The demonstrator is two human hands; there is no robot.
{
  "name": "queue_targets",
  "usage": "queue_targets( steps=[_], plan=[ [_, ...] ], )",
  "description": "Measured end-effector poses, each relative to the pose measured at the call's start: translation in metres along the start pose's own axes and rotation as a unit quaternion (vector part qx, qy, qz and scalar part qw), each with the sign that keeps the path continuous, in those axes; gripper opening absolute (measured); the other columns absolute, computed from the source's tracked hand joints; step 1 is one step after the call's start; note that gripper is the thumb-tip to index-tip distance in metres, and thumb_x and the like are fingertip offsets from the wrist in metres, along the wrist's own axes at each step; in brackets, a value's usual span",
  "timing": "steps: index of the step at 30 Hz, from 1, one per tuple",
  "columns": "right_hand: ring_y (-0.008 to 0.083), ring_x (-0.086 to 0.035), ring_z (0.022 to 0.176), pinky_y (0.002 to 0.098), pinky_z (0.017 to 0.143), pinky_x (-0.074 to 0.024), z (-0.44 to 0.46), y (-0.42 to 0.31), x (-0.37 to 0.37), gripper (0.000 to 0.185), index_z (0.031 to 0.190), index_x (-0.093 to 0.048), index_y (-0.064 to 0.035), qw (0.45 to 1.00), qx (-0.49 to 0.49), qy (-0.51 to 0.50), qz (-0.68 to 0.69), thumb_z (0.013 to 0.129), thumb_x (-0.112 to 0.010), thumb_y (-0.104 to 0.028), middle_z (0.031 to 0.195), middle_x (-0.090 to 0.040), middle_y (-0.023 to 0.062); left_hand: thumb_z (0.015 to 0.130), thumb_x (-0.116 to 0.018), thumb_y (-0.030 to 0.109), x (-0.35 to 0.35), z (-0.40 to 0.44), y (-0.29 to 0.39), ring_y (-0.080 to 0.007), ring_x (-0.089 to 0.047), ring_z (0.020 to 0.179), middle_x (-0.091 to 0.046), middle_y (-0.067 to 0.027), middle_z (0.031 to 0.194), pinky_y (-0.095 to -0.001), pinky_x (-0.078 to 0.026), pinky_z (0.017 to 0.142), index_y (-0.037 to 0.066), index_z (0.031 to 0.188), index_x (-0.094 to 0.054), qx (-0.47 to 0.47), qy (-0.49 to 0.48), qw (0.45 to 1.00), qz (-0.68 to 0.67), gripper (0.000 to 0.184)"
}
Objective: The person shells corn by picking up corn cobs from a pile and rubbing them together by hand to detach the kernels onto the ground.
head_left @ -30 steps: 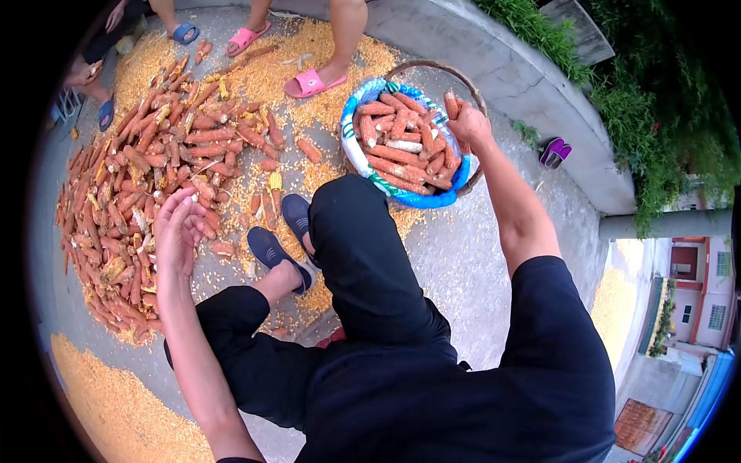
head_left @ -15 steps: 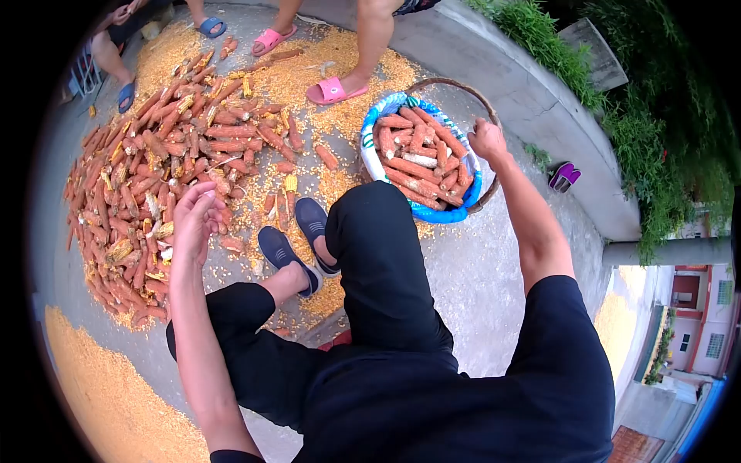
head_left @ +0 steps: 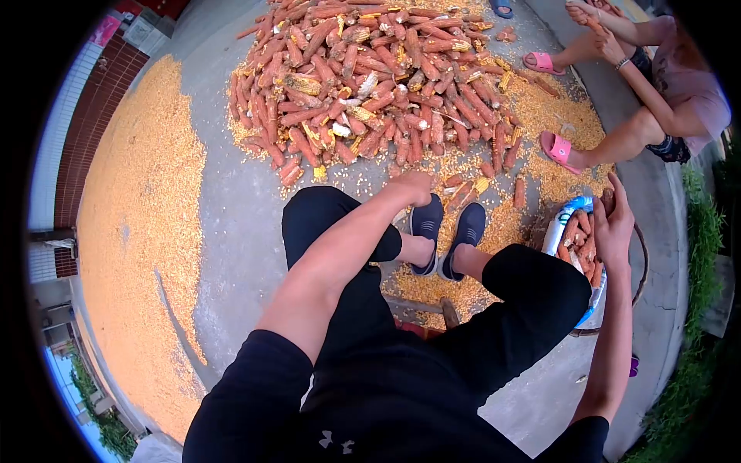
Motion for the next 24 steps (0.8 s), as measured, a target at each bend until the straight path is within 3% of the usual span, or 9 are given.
queue_targets(
  steps=[3,6,8,9,12,16,20,22,24],
  plan=[
    [0.0203,-0.047,0.055,0.0355,0.059,-0.0429,0.011,-0.077,-0.028,0.054,0.143,-0.049,-0.0046,0.997,0.079,-0.022,0.016,0.090,-0.062,-0.002,0.062,-0.046,0.0105,0.086,-0.061,0.017,0.006,0.005,-0.006,-0.0330,-0.062,0.123,-0.066,-0.0181,0.131,-0.0446,-0.051,0.101,0.003,0.121,-0.070,0.004,0.014,1.000,-0.013,0.039],
    [0.0318,-0.059,0.066,0.0415,0.065,-0.0469,0.012,-0.110,-0.063,0.056,0.143,-0.049,-0.0032,0.989,0.099,-0.106,0.015,0.089,-0.063,-0.002,0.078,-0.059,0.0188,0.087,-0.062,0.021,0.013,0.014,-0.014,-0.0330,-0.063,0.122,-0.067,-0.0170,0.130,-0.0450,-0.052,0.101,0.004,0.119,-0.071,0.018,0.058,0.997,-0.040,0.037],
    [0.0352,-0.061,0.072,0.0439,0.069,-0.0488,0.008,-0.112,-0.090,0.055,0.141,-0.051,-0.0023,0.978,0.130,-0.151,0.059,0.088,-0.065,-0.002,0.090,-0.062,0.0220,0.088,-0.062,0.024,0.021,0.015,-0.022,-0.0341,-0.064,0.121,-0.068,-0.0171,0.128,-0.0452,-0.052,0.101,0.004,0.118,-0.071,0.023,0.095,0.993,-0.065,0.038],
    [0.0360,-0.061,0.073,0.0431,0.070,-0.0497,0.009,-0.110,-0.097,0.051,0.137,-0.054,-0.0014,0.968,0.192,-0.158,0.036,0.087,-0.066,-0.001,0.091,-0.061,0.0213,0.083,-0.061,0.022,0.017,0.031,-0.036,-0.0382,-0.065,0.114,-0.068,-0.0236,0.118,-0.0481,-0.051,0.098,0.004,0.112,-0.070,0.024,0.101,0.993,-0.059,0.035],
    [0.0346,-0.060,0.072,0.0408,0.069,-0.0497,0.013,-0.117,-0.093,0.046,0.132,-0.058,-0.0010,0.967,0.154,-0.194,0.062,0.086,-0.066,0.000,0.086,-0.059,0.0191,0.088,-0.063,0.032,0.041,0.042,-0.074,-0.0369,-0.064,0.119,-0.068,-0.0215,0.125,-0.0452,-0.051,0.102,-0.001,0.116,-0.070,0.052,0.114,0.991,-0.053,0.043],
    [0.0319,-0.059,0.069,0.0391,0.065,-0.0474,0.023,-0.114,-0.088,0.042,0.126,-0.060,-0.0004,0.973,0.147,-0.163,0.069,0.085,-0.065,0.003,0.086,-0.058,0.0184,0.089,-0.062,0.031,0.090,0.060,-0.144,-0.0359,-0.063,0.121,-0.068,-0.0219,0.124,-0.0449,-0.051,0.103,0.000,0.114,-0.071,0.160,0.168,0.967,-0.105,0.041],
    [0.0302,-0.058,0.066,0.0385,0.064,-0.0470,0.026,-0.121,-0.086,0.040,0.124,-0.061,-0.0005,0.972,0.146,-0.177,0.057,0.085,-0.066,0.002,0.086,-0.058,0.0178,0.090,-0.064,0.034,0.153,0.065,-0.174,-0.0351,-0.063,0.116,-0.068,-0.0260,0.117,-0.0435,-0.048,0.105,0.002,0.123,-0.064,0.181,0.374,0.906,-0.075,0.046],
    [0.0309,-0.058,0.067,0.0385,0.065,-0.0469,0.027,-0.122,-0.086,0.040,0.124,-0.061,-0.0010,0.971,0.124,-0.197,0.058,0.085,-0.067,0.002,0.086,-0.057,0.0177,0.087,-0.066,0.038,0.188,0.061,-0.179,-0.0444,-0.057,0.121,-0.064,-0.0296,0.120,-0.0491,-0.047,0.103,-0.002,0.115,-0.063,0.171,0.438,0.880,-0.064,0.049],
    [0.0317,-0.058,0.068,0.0384,0.065,-0.0470,0.028,-0.120,-0.084,0.040,0.124,-0.061,-0.0008,0.969,0.120,-0.210,0.040,0.085,-0.067,0.001,0.087,-0.058,0.0178,0.086,-0.069,0.044,0.213,0.082,-0.199,-0.0445,-0.056,0.122,-0.062,-0.0308,0.121,-0.0493,-0.046,0.105,0.000,0.120,-0.061,0.203,0.453,0.868,-0.025,0.056]
  ],
)
Point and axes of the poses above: each hand's wrist, its own z-axis towards the middle knuckle, its own x-axis out of the back of the hand, y = z × x, the point moved 3 cm from there along z, towards the middle knuckle
